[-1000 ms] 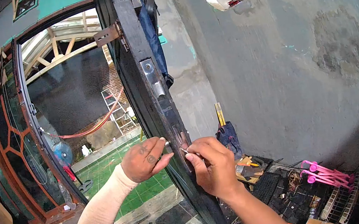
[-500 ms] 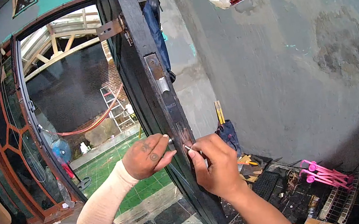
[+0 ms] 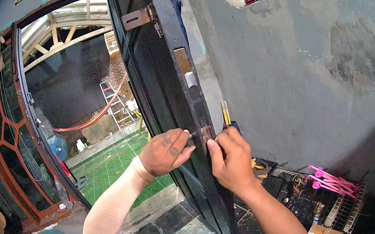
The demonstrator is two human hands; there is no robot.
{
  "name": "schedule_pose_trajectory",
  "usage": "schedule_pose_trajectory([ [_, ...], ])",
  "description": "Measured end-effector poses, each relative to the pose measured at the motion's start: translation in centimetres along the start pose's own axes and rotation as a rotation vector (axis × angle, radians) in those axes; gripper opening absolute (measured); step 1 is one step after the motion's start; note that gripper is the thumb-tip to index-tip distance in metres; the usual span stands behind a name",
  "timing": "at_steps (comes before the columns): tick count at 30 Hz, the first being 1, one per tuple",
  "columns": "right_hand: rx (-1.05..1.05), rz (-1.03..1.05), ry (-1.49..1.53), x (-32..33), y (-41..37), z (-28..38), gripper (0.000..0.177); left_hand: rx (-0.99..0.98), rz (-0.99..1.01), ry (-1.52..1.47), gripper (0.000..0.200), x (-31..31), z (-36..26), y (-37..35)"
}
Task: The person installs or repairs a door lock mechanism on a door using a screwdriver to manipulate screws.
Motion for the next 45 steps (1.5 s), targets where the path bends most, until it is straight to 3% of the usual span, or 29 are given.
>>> schedule_pose_trajectory([
  [6,-0.107,-0.09,0.032,0.8,-0.7,-0.7,0.017,-0.007,-0.078,-0.021,0.044,0.3,-0.1,-0.3],
  [14,0.093,-0.175,0.0,1.4,-1.1,0.2,0.013,-0.048,-0.111,-0.108,0.044,-0.6,0.7,-0.5],
  [28,0.075,-0.065,0.008,1.4,-0.8,0.2,0.013,-0.05,-0.128,-0.125,0.044,-0.5,0.7,-0.4],
  [34,0.168,0.026,-0.141,0.1,-0.5,1.4,0.012,-0.051,-0.121,-0.119,0.044,-0.3,0.7,-0.5],
  [45,0.098,0.068,-0.171,-0.4,0.4,0.4,0.011,-0.036,-0.139,-0.142,0.044,-0.9,0.8,-0.5],
])
Point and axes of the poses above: each hand's wrist, its own y-axis towards the middle knuckle, its own x-axis out of the back of the hand, z = x × y, the point moved 10 cm from there along y, towards the middle knuckle, and after that the axes turned 4 degrees about -z, right-handed, at the moved point
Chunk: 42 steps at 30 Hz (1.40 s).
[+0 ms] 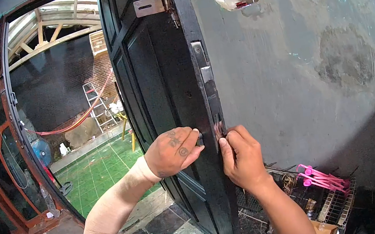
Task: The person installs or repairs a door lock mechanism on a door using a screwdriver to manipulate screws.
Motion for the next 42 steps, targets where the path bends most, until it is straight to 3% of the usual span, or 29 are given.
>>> schedule_pose_trajectory([
  [13,-0.103,0.041,-0.041,0.1,-0.3,-0.9,0.026,0.049,-0.024,0.003,0.043,0.1,0.1,-0.4],
  [16,-0.388,-0.119,0.199,0.8,-0.9,-2.9,0.026,0.064,-0.053,-0.004,0.042,0.4,0.1,-0.4],
  [19,-0.081,-0.191,0.077,1.1,-0.8,-0.9,0.024,0.077,-0.078,-0.028,0.041,0.4,0.3,-0.7],
  [25,0.123,-0.143,-0.055,1.1,-1.2,1.2,0.022,0.054,-0.133,-0.052,0.042,0.2,0.5,-0.8],
  [32,0.195,-0.118,-0.085,1.2,-0.8,1.8,0.013,0.061,-0.099,-0.03,0.042,-0.1,0.5,-0.8],
  [35,0.162,0.003,-0.18,0.5,-0.6,1.1,0.015,0.06,-0.107,-0.029,0.043,0.0,0.5,-0.9],
  [42,-0.037,0.009,-0.159,-0.1,0.2,0.1,0.023,0.055,-0.13,-0.024,0.043,0.3,0.4,-1.1],
])
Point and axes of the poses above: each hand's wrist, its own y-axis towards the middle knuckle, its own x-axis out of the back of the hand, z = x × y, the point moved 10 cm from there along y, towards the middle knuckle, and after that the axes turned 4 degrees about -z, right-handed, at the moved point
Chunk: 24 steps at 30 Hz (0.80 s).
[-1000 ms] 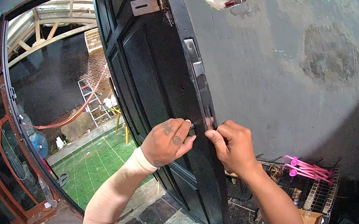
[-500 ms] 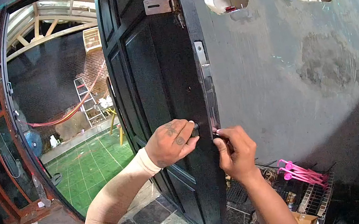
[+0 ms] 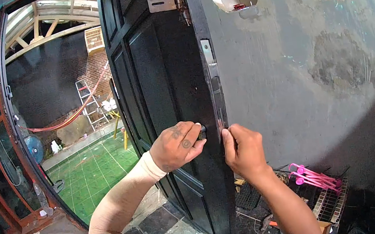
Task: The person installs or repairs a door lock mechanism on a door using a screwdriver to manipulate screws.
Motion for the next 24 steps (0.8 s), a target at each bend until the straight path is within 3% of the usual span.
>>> schedule_pose_trajectory([
  [5,-0.218,0.112,0.015,-0.6,-0.4,-1.1,0.032,0.023,0.011,-0.014,0.043,0.2,0.1,0.0],
  [8,-0.338,0.18,0.003,-0.2,-0.4,-1.4,0.026,0.035,0.021,-0.024,0.043,0.2,0.1,0.0],
  [11,-0.112,-0.107,0.099,1.4,-0.2,-0.1,0.023,0.052,0.027,-0.032,0.043,0.0,0.2,0.0],
  [14,0.145,-0.109,-0.052,0.5,-0.7,0.6,0.022,0.039,-0.011,-0.034,0.042,0.1,0.0,0.1],
  [17,0.064,-0.092,-0.082,0.4,-0.3,0.6,0.028,0.034,-0.04,-0.03,0.042,0.2,0.0,0.0],
  [24,-0.4,0.036,0.068,-0.2,-0.3,-1.7,0.037,0.056,-0.029,-0.033,0.042,0.1,0.0,0.1],
])
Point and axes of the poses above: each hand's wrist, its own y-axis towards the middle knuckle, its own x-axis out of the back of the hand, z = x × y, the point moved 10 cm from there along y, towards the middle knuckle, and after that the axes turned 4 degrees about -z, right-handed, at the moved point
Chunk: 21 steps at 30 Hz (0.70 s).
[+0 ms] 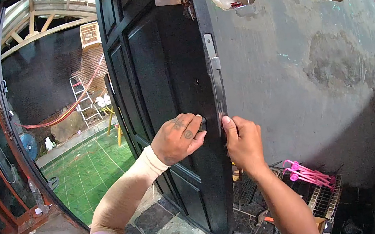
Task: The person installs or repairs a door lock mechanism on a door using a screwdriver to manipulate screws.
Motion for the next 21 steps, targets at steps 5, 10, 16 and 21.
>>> schedule_pose_trajectory([
  [5,-0.099,0.114,0.131,-0.7,-0.3,-2.4,0.035,0.003,-0.001,-0.007,0.044,-0.2,0.2,-0.3],
  [10,-0.125,0.088,0.363,3.0,-1.0,-3.1,0.024,0.016,0.009,-0.002,0.045,-0.2,0.2,-0.3],
  [16,0.116,-0.238,0.793,13.2,-1.8,0.4,0.024,-0.01,-0.04,0.003,0.046,0.0,0.0,-0.4],
  [21,0.38,-0.409,0.818,15.6,-3.6,0.9,0.019,-0.008,-0.045,0.0,0.046,0.1,0.0,-0.3],
])
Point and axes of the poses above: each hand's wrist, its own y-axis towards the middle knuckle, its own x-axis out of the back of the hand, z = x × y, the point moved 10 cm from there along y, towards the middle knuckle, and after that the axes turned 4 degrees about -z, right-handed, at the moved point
